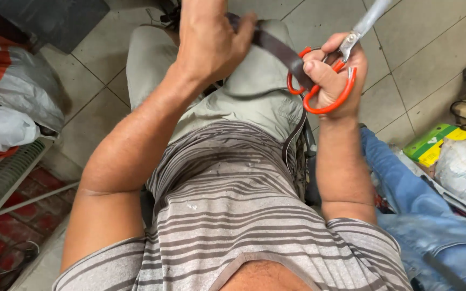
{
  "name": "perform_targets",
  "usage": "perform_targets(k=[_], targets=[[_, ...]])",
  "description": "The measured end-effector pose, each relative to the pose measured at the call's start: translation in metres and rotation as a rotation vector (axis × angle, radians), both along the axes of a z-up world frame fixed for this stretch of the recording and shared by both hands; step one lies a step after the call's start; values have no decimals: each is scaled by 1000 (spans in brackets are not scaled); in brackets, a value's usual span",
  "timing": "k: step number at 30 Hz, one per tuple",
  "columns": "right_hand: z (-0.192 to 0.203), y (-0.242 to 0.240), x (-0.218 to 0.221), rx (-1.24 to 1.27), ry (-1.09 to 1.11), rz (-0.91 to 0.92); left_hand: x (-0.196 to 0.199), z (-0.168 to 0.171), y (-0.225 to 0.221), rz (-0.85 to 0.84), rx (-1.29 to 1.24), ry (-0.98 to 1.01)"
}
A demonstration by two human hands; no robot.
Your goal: Trimming the edges of a long leather strap using a pair of scissors.
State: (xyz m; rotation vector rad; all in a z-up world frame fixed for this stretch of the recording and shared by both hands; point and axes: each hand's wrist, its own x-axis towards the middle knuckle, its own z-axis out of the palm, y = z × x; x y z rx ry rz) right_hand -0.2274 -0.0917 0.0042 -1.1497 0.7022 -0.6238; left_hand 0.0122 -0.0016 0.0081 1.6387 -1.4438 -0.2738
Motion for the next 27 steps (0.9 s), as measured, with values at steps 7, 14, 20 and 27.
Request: perform_targets(k=[7,14,20,27], targets=[[-23,54,20,-335,13,-404,-66,-26,25,-56,169,852],[-8,62,21,-338,42,-240,-64,-26,17,-106,147,1280],[-15,50,8,-212,120,-103,-49,-30,15,-155,35,1259],[-10,64,18,-158,93,208,-43,-34,11,-240,-71,1243]])
